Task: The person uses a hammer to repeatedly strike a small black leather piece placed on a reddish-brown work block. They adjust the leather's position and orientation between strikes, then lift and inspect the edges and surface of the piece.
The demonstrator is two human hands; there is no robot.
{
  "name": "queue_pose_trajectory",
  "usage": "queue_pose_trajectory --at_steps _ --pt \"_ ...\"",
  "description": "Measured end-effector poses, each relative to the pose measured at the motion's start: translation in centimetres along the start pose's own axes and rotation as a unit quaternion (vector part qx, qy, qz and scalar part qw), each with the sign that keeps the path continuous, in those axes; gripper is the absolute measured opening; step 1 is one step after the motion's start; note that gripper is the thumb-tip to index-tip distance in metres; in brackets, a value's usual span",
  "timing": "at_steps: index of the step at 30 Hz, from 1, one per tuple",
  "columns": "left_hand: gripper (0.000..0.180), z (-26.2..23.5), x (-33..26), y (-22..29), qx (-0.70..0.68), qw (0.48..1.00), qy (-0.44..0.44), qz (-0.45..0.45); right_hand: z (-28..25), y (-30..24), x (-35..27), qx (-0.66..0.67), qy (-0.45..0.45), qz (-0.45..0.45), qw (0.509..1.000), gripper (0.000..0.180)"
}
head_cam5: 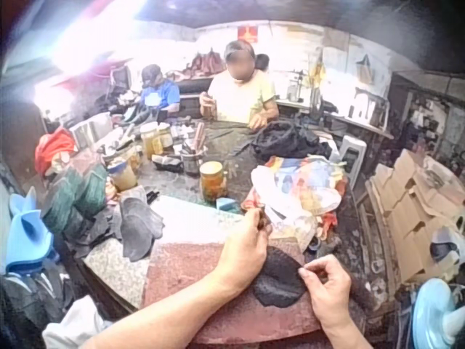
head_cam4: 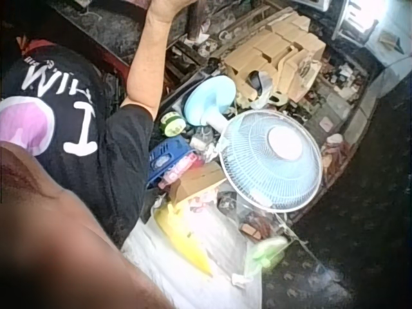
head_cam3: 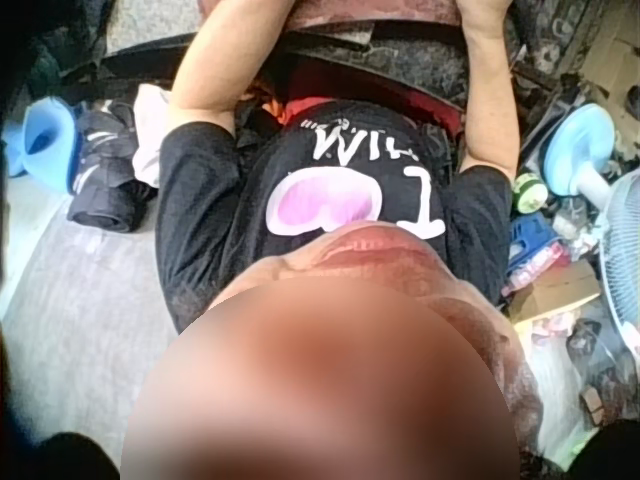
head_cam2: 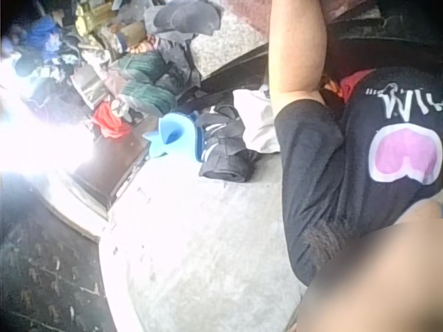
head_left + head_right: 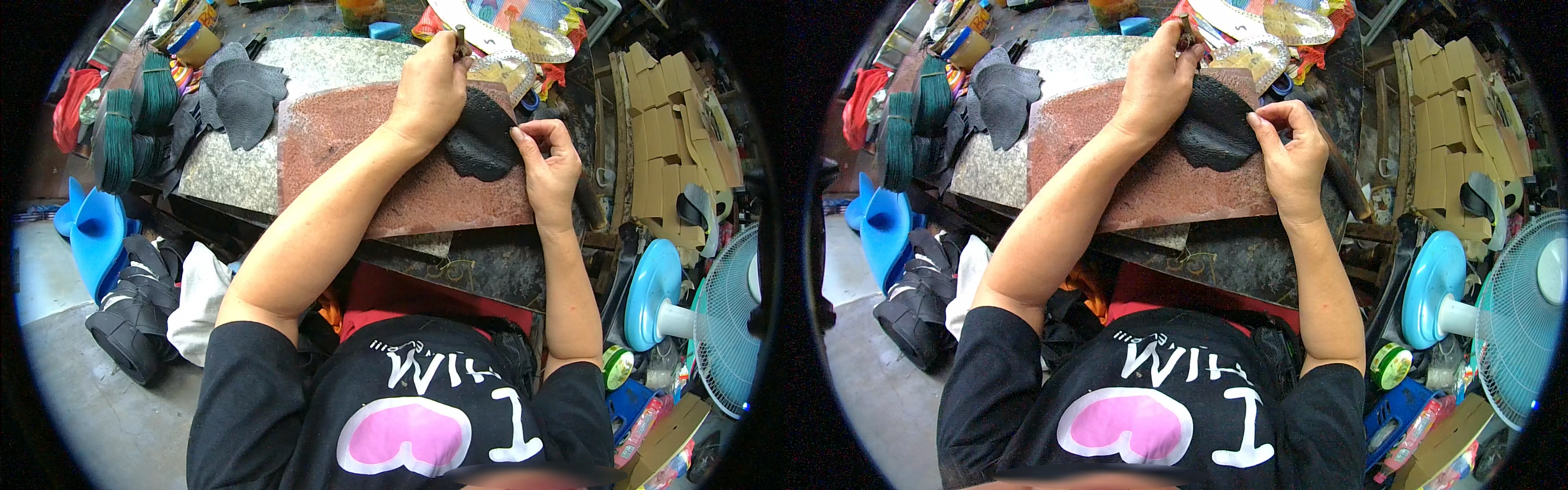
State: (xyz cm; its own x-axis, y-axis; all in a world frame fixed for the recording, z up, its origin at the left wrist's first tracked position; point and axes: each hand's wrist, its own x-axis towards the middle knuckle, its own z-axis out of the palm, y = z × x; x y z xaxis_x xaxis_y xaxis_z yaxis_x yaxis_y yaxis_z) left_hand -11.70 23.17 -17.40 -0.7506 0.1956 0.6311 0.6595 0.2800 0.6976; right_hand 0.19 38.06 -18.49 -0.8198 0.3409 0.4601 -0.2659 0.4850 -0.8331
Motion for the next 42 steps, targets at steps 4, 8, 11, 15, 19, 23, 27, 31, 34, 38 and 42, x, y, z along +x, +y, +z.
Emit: queue_pose_trajectory --at_steps 4,8,11,15,19,23,27,31,34,38,42 --pt "0.016 -0.2 0.2 -0.2 0.026 1.0 0.007 0.016 0.0 -0.3 -0.4 0.033 -0.009 0.023 0.999 0.007" --pt "0.016 -0.1 0.3 -0.3 0.035 0.998 0.017 0.039 0.0 -0.4 -0.2 0.039 -0.014 0.027 0.999 0.007" --pt "0.016 0.0 0.4 -0.4 0.033 0.998 0.024 0.046 0.2 -0.3 0.2 -0.001 -0.015 0.025 1.0 0.007" --pt "0.016 -0.3 0.6 -0.3 0.051 0.998 0.025 0.035 0.4 0.1 0.8 -0.064 -0.041 0.002 0.997 0.004" --pt "0.016 -1.2 0.4 0.3 0.185 0.978 0.052 0.084 0.5 0.2 0.9 -0.076 -0.021 -0.02 0.997 0.009" --pt "0.014 -1.3 0.3 0.6 0.035 0.999 -0.002 0.008 0.5 -0.1 0.8 -0.077 -0.018 -0.027 0.996 0.009" --pt "0.015 -0.8 -0.2 0.5 -0.26 0.934 -0.118 -0.214 0.2 -0.6 0.8 -0.157 -0.022 -0.073 0.985 0.006" --pt "0.021 -0.4 -0.3 0.0 -0.207 0.961 -0.068 -0.173 -0.1 -0.9 0.9 -0.173 -0.022 -0.133 0.976 0.008" --pt "0.024 -0.6 -0.3 -0.3 -0.088 0.99 -0.044 -0.097 -0.2 -0.7 0.9 -0.163 -0.024 -0.138 0.977 0.008" --pt "0.025 -1.0 0.2 -0.4 -0.103 0.985 -0.102 -0.098 -0.1 -0.3 0.9 -0.14 -0.022 -0.133 0.981 0.008" --pt "0.025 -1.6 0.6 -0.4 -0.03 0.991 -0.119 -0.059 -0.3 0.0 2.0 -0.129 -0.041 -0.098 0.986 0.008"
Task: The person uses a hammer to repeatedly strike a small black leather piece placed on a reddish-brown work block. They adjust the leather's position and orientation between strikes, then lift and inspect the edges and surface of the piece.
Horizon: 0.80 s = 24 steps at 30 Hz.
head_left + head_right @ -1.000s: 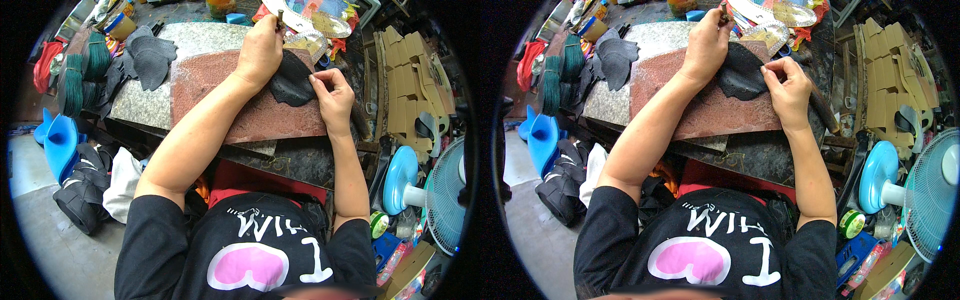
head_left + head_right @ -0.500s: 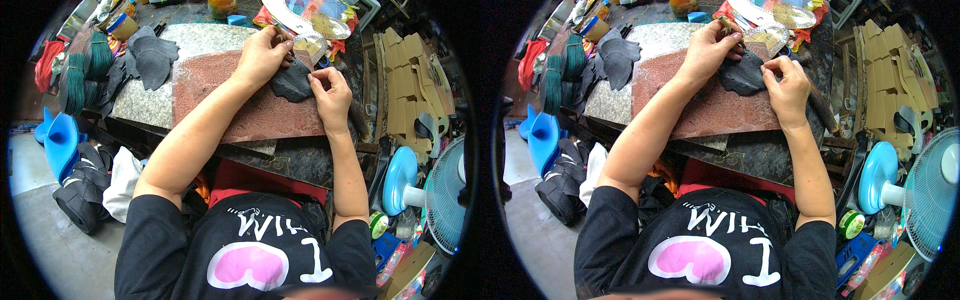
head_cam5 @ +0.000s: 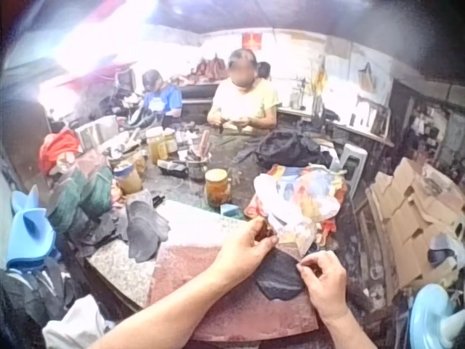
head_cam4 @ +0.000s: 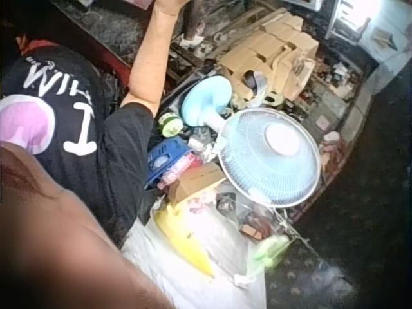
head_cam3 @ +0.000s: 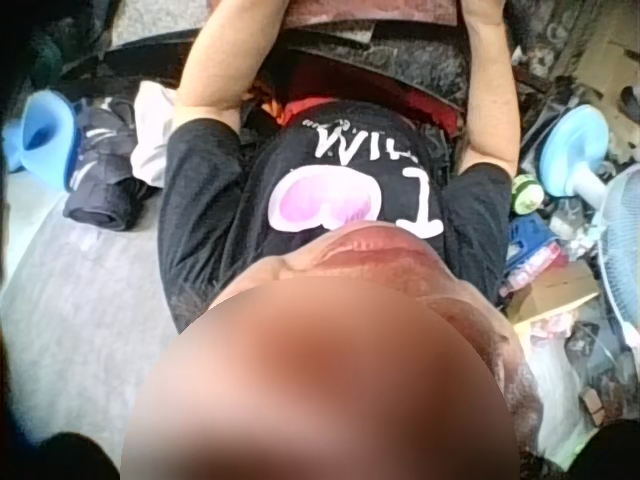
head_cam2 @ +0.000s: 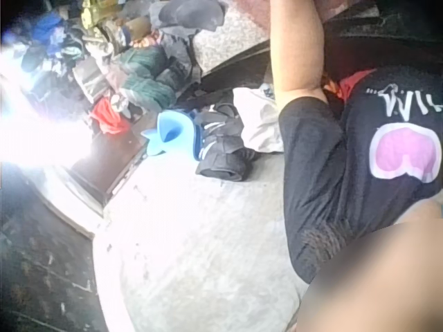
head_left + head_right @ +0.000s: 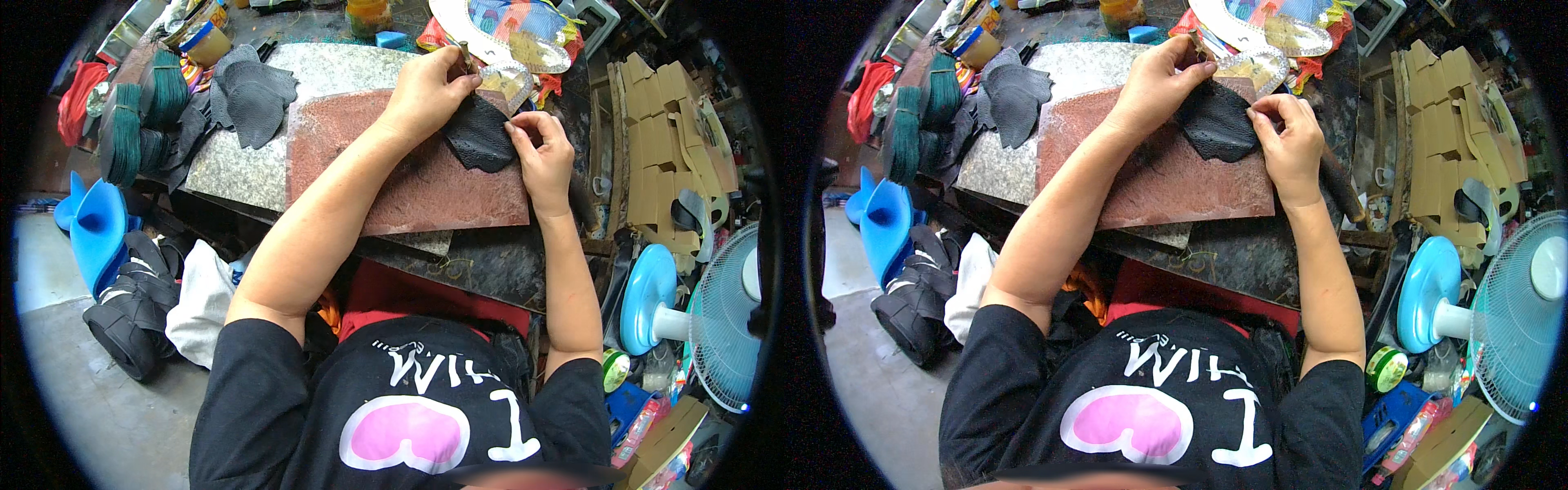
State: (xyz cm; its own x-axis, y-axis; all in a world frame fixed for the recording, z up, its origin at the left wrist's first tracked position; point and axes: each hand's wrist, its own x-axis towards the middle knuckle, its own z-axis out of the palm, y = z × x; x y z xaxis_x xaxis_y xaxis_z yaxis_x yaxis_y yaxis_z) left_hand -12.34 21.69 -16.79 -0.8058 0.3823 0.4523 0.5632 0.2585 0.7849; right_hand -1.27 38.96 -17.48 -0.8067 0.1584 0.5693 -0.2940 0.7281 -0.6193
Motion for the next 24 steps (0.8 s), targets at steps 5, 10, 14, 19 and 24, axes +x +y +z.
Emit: queue_pose_trajectory --at_steps 5,10,14,19,24 --pt "0.026 0.0 0.1 -0.1 -0.004 1.0 0.022 0.008 0.5 0.6 2.4 0.01 -0.033 0.04 0.999 0.008" --pt "0.024 -0.3 0.3 -0.8 0.034 0.999 0.037 0.014 2.3 0.7 2.8 0.037 -0.016 0.086 0.995 0.007" --pt "0.025 -0.2 0.2 -1.0 0.039 0.998 0.042 0.016 2.7 0.6 2.3 0.006 -0.005 0.06 0.998 0.012" --pt "0.024 -0.2 0.2 -0.8 0.047 0.998 0.048 0.022 1.7 -0.1 2.4 -0.101 -0.055 -0.068 0.991 0.023" --pt "0.024 -0.3 0.0 -0.3 0.049 0.997 0.058 0.022 0.6 -1.2 2.0 -0.201 -0.07 -0.14 0.967 0.026"
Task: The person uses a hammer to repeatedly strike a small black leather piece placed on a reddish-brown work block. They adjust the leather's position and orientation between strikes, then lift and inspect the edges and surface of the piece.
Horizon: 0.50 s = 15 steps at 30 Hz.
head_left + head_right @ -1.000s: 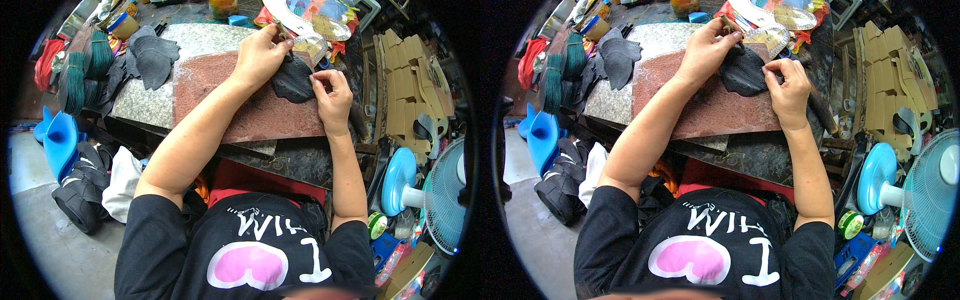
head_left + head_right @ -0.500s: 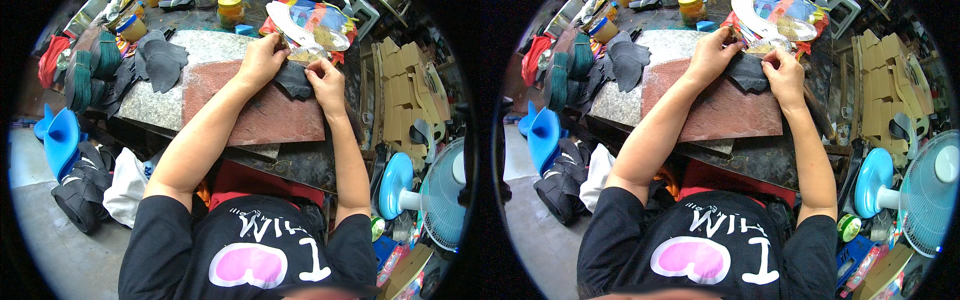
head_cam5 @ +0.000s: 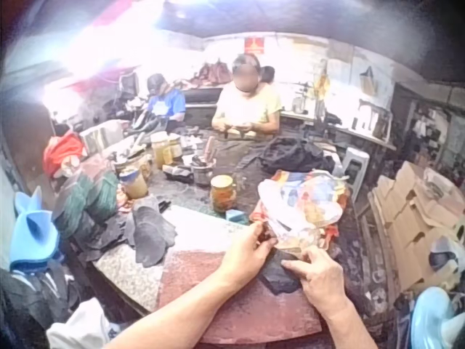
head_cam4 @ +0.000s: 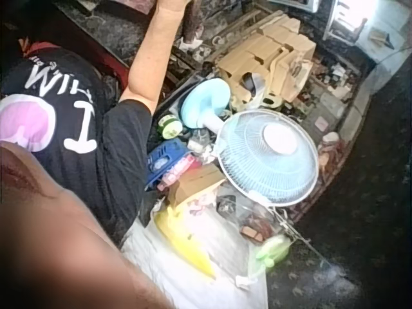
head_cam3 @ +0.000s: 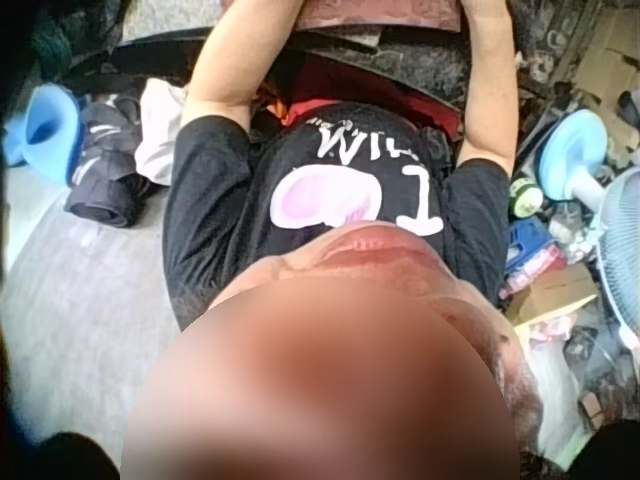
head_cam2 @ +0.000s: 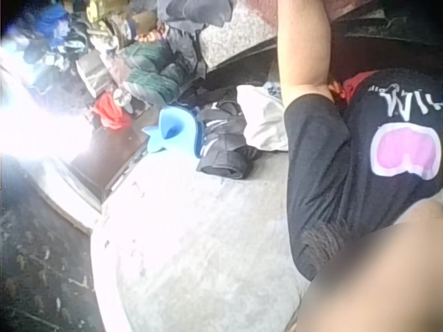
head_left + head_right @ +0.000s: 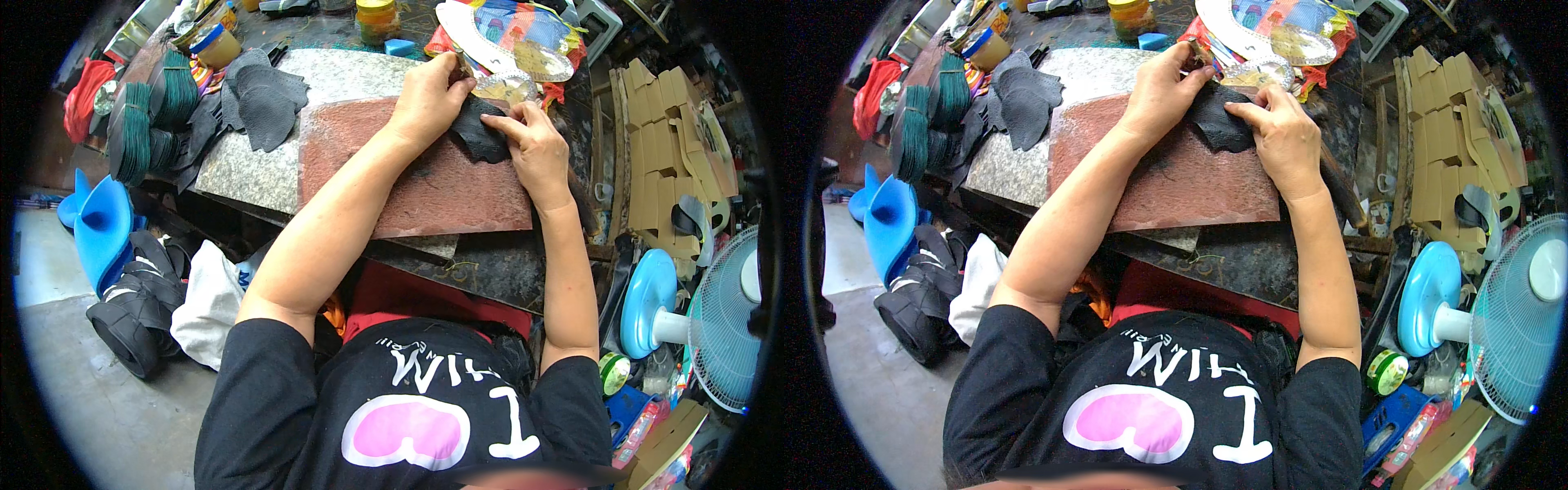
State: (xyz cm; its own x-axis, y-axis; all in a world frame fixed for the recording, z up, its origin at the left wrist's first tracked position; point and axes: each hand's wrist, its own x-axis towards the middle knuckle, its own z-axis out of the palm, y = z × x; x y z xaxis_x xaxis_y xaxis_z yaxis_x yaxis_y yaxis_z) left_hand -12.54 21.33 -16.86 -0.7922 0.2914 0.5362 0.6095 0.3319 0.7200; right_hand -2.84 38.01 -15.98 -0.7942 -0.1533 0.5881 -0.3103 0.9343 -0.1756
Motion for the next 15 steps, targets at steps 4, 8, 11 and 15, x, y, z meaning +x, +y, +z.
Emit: queue_pose_trajectory --at_steps 4,8,11,15 --pt "0.021 0.05 -0.14 0.37 -0.074 0.997 0.014 0.021 -0.18 -0.18 -0.22 -0.004 -0.005 0.002 1.0 0.033" --pt "0.021 -0.07 -0.01 0.32 -0.033 0.999 0.013 0.006 -0.16 -0.21 -0.18 -0.007 -0.006 0.002 1.0 0.033" --pt "0.021 -0.11 -0.02 0.34 -0.021 1.0 0.01 0.005 -0.2 -0.33 -0.08 -0.022 0.001 0.003 1.0 0.03" --pt "0.021 -0.14 -0.07 0.48 -0.016 1.0 0.01 0.004 -0.32 -0.41 0.13 -0.08 0.057 -0.051 0.994 0.022"
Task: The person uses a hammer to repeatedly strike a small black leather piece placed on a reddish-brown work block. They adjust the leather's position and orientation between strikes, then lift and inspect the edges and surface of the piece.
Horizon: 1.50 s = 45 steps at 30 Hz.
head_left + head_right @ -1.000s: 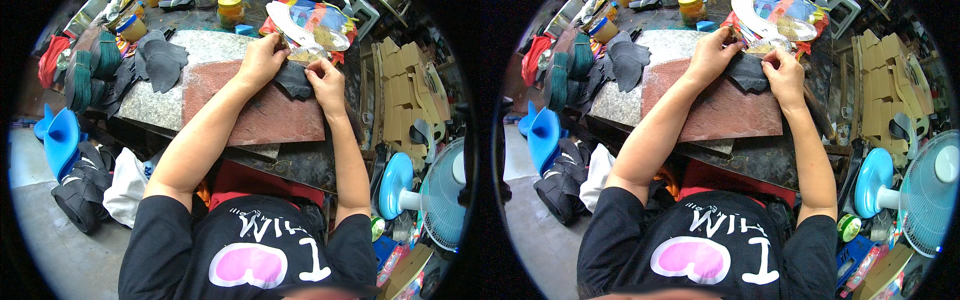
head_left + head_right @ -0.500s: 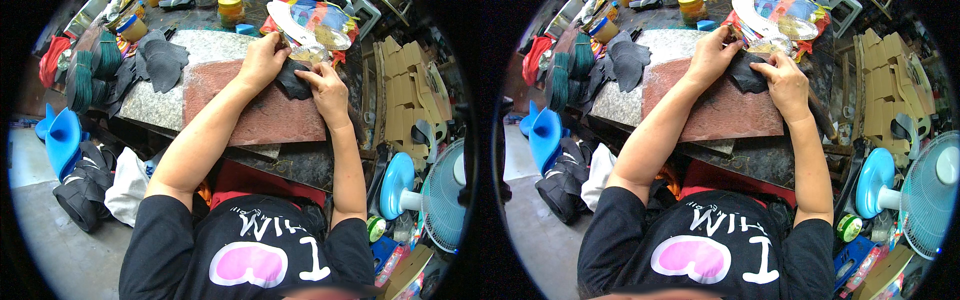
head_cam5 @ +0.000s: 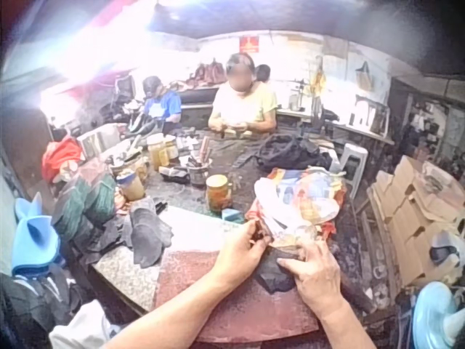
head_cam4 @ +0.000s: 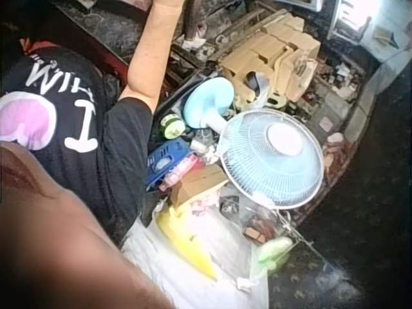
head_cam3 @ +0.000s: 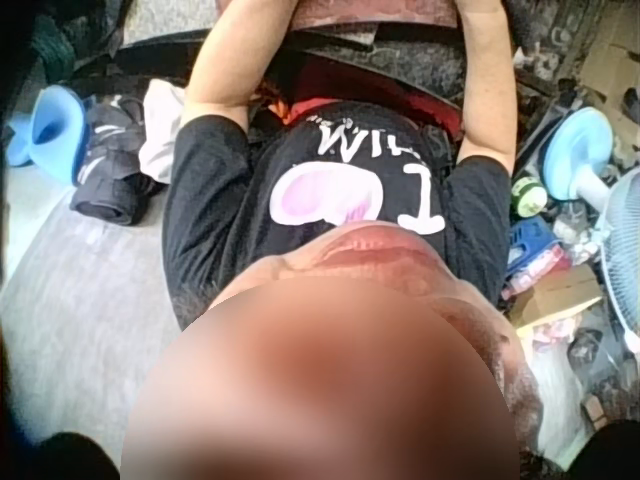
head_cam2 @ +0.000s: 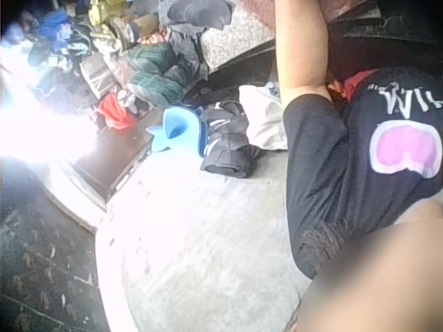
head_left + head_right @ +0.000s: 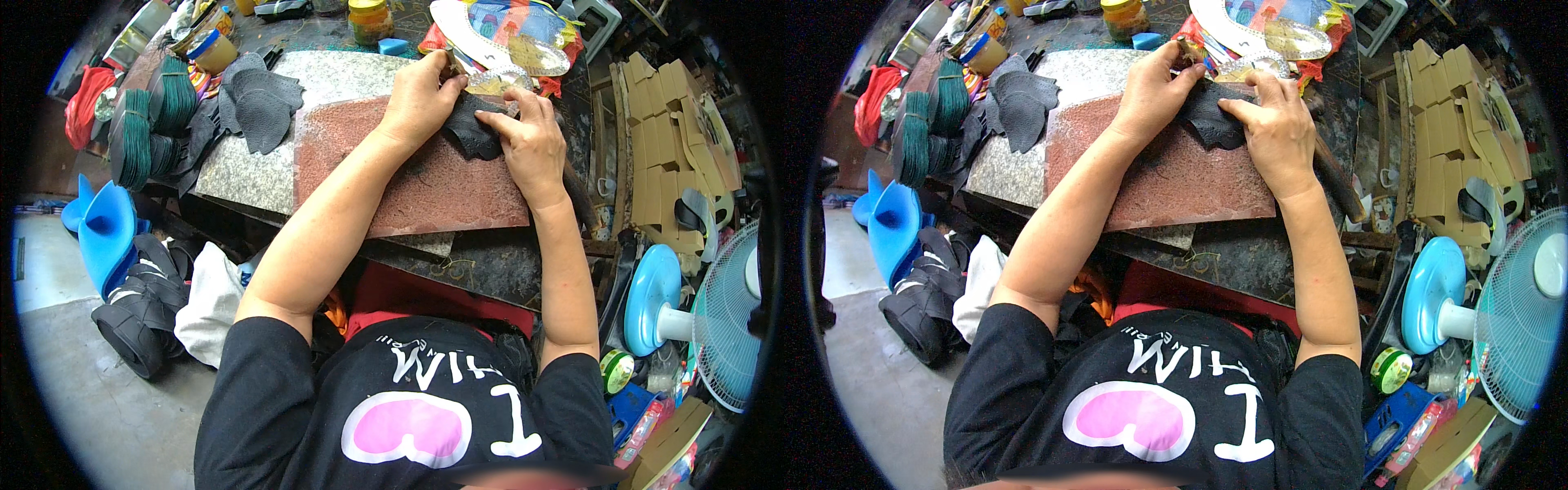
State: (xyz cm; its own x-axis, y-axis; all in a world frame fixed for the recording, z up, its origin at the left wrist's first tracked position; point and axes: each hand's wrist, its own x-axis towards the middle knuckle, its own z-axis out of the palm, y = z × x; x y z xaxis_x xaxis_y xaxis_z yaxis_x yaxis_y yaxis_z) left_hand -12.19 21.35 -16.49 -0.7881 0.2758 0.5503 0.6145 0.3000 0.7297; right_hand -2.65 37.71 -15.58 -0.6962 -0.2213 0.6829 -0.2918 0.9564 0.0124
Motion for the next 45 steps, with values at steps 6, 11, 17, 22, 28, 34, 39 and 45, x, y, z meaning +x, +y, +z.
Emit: queue_pose_trajectory --at_steps 6,11,17,22,28,34,39,45 --pt "0.021 0.1 0.0 0.0 -0.01 1.0 0.001 -0.002 -0.2 0.1 0.2 0.027 -0.044 -0.035 0.998 0.026" --pt "0.019 0.1 -0.1 0.1 0.024 0.999 0.025 0.01 -0.2 -0.2 0.1 0.023 -0.053 -0.029 0.998 0.024" --pt "0.019 0.6 -0.1 -0.4 -0.095 0.994 0.023 -0.059 -0.2 -0.3 -0.1 0.008 -0.056 -0.033 0.998 0.023" --pt "0.015 0.9 0.1 -1.2 -0.258 0.951 -0.04 -0.167 -0.5 -0.5 0.1 0.027 -0.073 -0.019 0.997 0.029" --pt "0.012 1.1 0.1 -1.3 -0.284 0.942 -0.038 -0.174 -0.4 -0.2 -0.2 0.035 -0.08 -0.013 0.996 0.03" --pt "0.017 1.3 0.3 -2.0 -0.174 0.975 -0.045 -0.128 -1.4 0.8 -0.3 0.118 -0.112 0.016 0.987 0.028" --pt "0.021 1.3 0.0 -1.0 -0.013 0.999 -0.029 -0.02 -7.1 3.9 -3.0 0.041 -0.212 0.213 0.953 0.037" --pt "0.016 1.0 0.0 0.9 0.054 0.996 -0.028 0.068 -6.9 4.8 -8.9 -0.088 -0.208 0.262 0.938 0.038"
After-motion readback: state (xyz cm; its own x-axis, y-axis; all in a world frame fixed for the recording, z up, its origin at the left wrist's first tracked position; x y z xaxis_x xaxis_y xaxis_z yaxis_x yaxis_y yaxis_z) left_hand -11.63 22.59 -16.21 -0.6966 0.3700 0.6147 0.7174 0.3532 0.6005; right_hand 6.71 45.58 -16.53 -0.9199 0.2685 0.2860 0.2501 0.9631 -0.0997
